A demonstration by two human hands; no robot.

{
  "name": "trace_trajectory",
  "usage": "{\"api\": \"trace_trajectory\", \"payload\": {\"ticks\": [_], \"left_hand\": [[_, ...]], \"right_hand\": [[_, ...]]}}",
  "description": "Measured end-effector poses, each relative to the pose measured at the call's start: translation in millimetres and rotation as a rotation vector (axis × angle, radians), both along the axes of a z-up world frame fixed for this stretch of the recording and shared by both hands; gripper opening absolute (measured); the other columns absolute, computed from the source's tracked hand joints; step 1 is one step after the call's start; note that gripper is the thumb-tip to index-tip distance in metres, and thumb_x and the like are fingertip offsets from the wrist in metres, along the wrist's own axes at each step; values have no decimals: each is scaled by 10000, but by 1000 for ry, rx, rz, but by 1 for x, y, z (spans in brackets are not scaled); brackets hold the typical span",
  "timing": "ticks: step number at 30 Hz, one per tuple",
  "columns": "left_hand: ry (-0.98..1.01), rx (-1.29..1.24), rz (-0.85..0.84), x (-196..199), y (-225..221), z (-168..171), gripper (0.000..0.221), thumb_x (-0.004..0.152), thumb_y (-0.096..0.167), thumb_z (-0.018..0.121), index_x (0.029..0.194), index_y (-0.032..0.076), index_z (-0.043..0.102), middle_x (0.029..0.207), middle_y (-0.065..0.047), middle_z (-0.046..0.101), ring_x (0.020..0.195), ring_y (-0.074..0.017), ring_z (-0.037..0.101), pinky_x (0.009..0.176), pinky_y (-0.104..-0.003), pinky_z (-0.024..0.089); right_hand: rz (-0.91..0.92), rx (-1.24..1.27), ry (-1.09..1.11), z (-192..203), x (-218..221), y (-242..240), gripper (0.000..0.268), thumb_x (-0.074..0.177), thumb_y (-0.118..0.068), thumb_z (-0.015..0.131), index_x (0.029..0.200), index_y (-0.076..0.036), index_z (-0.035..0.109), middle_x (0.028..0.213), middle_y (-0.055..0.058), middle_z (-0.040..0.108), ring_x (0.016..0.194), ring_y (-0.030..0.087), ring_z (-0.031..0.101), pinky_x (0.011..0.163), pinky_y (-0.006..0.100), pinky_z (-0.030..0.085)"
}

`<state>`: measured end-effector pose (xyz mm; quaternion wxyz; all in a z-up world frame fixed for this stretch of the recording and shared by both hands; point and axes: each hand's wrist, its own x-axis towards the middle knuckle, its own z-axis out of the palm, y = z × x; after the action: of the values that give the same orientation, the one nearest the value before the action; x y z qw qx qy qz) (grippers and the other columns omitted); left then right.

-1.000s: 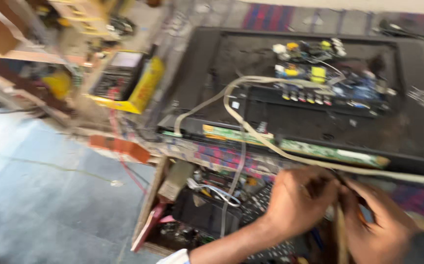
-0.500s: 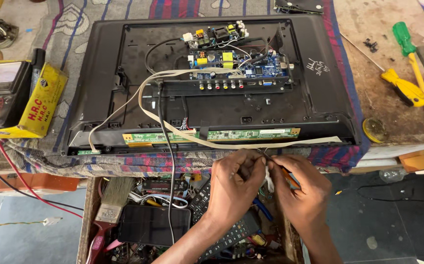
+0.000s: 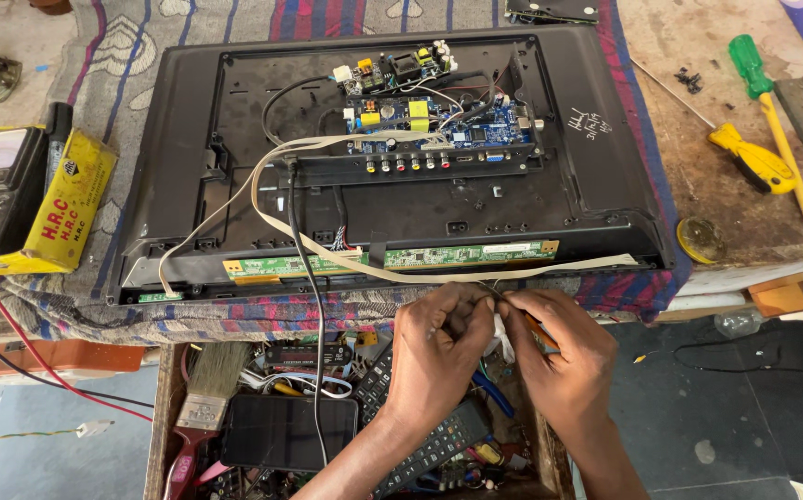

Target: The person manipulates internal wiring and circuit boards on the back of a television. They search through a drawer for components, use a soldering iron to secure a connection, and apply tape to a ribbon cable.

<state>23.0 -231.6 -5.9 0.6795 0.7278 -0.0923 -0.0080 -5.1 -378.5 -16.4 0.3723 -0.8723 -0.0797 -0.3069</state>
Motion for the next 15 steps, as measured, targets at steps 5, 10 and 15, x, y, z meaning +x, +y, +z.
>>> {"api": "trace_trajectory", "payload": {"ticks": [5, 10, 15], "left_hand": [[14, -10, -19, 1, 1, 0, 99, 942, 52, 671, 921, -31, 721, 596, 5, 625, 528, 3, 508, 463, -226, 395], [53, -42, -48, 1, 1, -3, 113, 953, 56, 657, 952, -35, 723, 632, 5, 647, 538, 3, 522, 469, -231, 409], [55, -40, -32, 1, 1, -3, 118, 956, 58, 662, 956, -40, 728, 647, 4, 659, 550, 2, 530, 480, -228, 421]], "right_hand": [[8, 6, 13, -1, 0, -1, 214, 865, 47, 759, 1070, 6, 714, 1022, 130, 749, 893, 212, 768, 719, 293, 608], [-4, -34, 2, -3, 1, -2, 209, 864, 49, 758, 1062, 3, 712, 1025, 128, 749, 905, 217, 770, 721, 295, 608], [8, 5, 29, -2, 0, -1, 207, 858, 65, 746, 1055, 12, 706, 1000, 126, 745, 870, 208, 769, 691, 291, 604]]}}
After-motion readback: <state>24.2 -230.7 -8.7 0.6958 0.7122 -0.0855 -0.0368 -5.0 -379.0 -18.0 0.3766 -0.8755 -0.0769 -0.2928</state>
